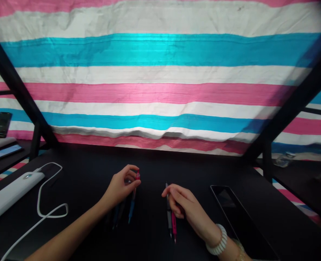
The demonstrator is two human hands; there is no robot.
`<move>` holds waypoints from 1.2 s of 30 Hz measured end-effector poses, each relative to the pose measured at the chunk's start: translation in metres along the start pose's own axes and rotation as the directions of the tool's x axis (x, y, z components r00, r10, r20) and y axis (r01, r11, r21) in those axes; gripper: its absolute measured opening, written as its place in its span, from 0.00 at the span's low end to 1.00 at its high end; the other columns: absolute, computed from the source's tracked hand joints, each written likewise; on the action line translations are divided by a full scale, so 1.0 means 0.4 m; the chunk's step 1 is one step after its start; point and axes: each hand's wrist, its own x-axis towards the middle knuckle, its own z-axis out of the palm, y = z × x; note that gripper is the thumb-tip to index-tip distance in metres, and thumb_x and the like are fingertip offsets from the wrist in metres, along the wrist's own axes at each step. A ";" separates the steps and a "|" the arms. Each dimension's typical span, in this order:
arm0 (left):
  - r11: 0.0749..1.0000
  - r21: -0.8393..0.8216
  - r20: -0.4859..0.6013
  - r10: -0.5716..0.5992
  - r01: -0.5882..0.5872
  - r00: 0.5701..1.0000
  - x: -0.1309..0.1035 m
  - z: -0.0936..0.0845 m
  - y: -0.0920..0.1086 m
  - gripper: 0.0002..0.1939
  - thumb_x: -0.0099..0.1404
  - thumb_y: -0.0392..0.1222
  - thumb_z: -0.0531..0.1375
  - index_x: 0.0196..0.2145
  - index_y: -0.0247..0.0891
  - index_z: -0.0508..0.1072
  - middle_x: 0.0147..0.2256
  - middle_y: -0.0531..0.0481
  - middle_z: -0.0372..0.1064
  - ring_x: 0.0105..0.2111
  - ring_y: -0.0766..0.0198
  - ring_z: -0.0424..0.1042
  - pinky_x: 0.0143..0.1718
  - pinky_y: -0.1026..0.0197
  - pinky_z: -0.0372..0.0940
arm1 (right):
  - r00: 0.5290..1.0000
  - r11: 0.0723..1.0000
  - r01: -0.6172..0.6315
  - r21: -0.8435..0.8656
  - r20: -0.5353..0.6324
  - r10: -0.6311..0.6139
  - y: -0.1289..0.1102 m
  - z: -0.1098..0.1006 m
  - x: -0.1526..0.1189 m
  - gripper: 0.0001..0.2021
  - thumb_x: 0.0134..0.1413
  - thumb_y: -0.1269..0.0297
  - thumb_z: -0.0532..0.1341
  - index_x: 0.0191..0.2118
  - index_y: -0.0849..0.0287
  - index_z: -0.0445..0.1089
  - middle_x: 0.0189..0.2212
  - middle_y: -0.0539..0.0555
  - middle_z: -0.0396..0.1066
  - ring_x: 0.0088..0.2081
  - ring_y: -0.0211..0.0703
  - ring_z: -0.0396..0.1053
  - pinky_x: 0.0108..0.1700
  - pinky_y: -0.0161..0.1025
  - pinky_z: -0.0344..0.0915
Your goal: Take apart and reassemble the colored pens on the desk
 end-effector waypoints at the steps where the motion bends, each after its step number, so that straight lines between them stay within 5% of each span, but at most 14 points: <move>1: 0.994 0.108 -0.023 0.034 -0.031 0.999 0.000 -0.002 0.001 0.17 0.57 0.42 0.63 0.45 0.39 0.68 0.31 0.52 0.71 0.29 0.63 0.70 0.31 0.60 0.65 | 1.000 1.000 -0.001 0.002 -0.001 0.001 0.000 0.000 0.000 0.21 0.62 0.47 0.54 0.37 0.63 0.69 0.15 0.42 0.51 0.18 0.30 0.44 0.20 0.32 0.41; 5: 0.887 0.445 -0.020 0.150 -0.125 0.989 0.003 -0.010 -0.005 0.14 0.58 0.40 0.61 0.44 0.41 0.70 0.32 0.52 0.74 0.32 0.60 0.68 0.37 0.57 0.64 | 1.000 1.000 0.001 0.018 -0.008 -0.001 -0.005 0.001 -0.001 0.21 0.62 0.47 0.55 0.37 0.63 0.68 0.15 0.42 0.51 0.18 0.30 0.44 0.20 0.32 0.41; 12: 0.799 0.574 -0.017 0.231 -0.180 0.973 0.000 -0.001 -0.016 0.18 0.57 0.35 0.60 0.47 0.36 0.70 0.46 0.42 0.70 0.45 0.51 0.66 0.47 0.47 0.62 | 0.997 0.996 0.035 0.087 -0.077 -0.028 -0.004 -0.008 0.004 0.19 0.60 0.48 0.57 0.36 0.63 0.69 0.15 0.41 0.51 0.17 0.29 0.44 0.20 0.31 0.41; 14: 0.723 0.634 0.066 0.300 -0.272 0.952 -0.015 0.011 -0.002 0.20 0.60 0.35 0.59 0.51 0.38 0.68 0.50 0.41 0.67 0.48 0.50 0.65 0.48 0.46 0.62 | 0.986 0.987 0.087 0.134 -0.150 -0.067 -0.001 -0.014 0.009 0.18 0.59 0.49 0.58 0.34 0.62 0.69 0.15 0.41 0.51 0.17 0.29 0.43 0.19 0.31 0.41; 16: 0.635 0.625 0.277 0.362 -0.453 0.890 -0.037 0.028 0.021 0.23 0.63 0.35 0.57 0.56 0.45 0.66 0.56 0.44 0.64 0.52 0.50 0.62 0.50 0.46 0.61 | 0.965 0.975 0.148 0.165 -0.240 -0.106 0.002 -0.020 0.014 0.17 0.58 0.50 0.60 0.33 0.62 0.69 0.15 0.41 0.50 0.18 0.29 0.42 0.19 0.30 0.41; 19: 0.515 0.495 0.591 0.389 -0.699 0.706 -0.074 0.056 0.056 0.31 0.65 0.33 0.55 0.63 0.52 0.56 0.65 0.51 0.53 0.61 0.48 0.53 0.57 0.42 0.55 | 0.933 0.963 0.204 0.175 -0.334 -0.136 0.007 -0.026 0.018 0.15 0.58 0.52 0.60 0.32 0.61 0.68 0.15 0.41 0.50 0.18 0.29 0.42 0.19 0.30 0.41; 21: 0.458 0.416 0.701 0.389 -0.786 0.598 -0.091 0.072 0.068 0.34 0.63 0.29 0.54 0.64 0.53 0.54 0.66 0.56 0.52 0.64 0.49 0.49 0.59 0.42 0.53 | 0.924 0.961 0.213 0.175 -0.356 -0.140 0.009 -0.029 0.019 0.15 0.57 0.53 0.60 0.31 0.61 0.68 0.15 0.41 0.50 0.18 0.29 0.42 0.19 0.29 0.41; 23: 0.423 0.369 0.742 0.402 -0.828 0.536 -0.097 0.083 0.070 0.35 0.62 0.26 0.53 0.63 0.50 0.56 0.64 0.56 0.55 0.64 0.51 0.49 0.60 0.44 0.52 | 0.923 0.961 0.211 0.176 -0.360 -0.137 0.011 -0.029 0.021 0.14 0.57 0.53 0.61 0.31 0.61 0.68 0.15 0.41 0.50 0.18 0.29 0.42 0.19 0.29 0.41; 29: 0.349 0.392 0.679 0.515 -0.852 0.523 -0.082 0.094 0.048 0.17 0.70 0.32 0.52 0.54 0.41 0.67 0.52 0.48 0.71 0.57 0.55 0.62 0.57 0.50 0.56 | 0.930 0.966 0.192 0.174 -0.348 -0.122 0.011 -0.025 0.021 0.15 0.57 0.53 0.60 0.31 0.61 0.68 0.15 0.41 0.50 0.18 0.29 0.42 0.19 0.30 0.40; 36: 0.271 0.465 0.618 0.582 -0.843 0.528 -0.075 0.099 0.030 0.09 0.69 0.32 0.54 0.43 0.38 0.71 0.45 0.47 0.71 0.49 0.56 0.67 0.55 0.50 0.58 | 0.952 0.982 0.154 0.109 -0.281 -0.118 0.008 -0.020 0.019 0.16 0.59 0.52 0.58 0.32 0.61 0.67 0.16 0.41 0.51 0.18 0.30 0.42 0.20 0.31 0.40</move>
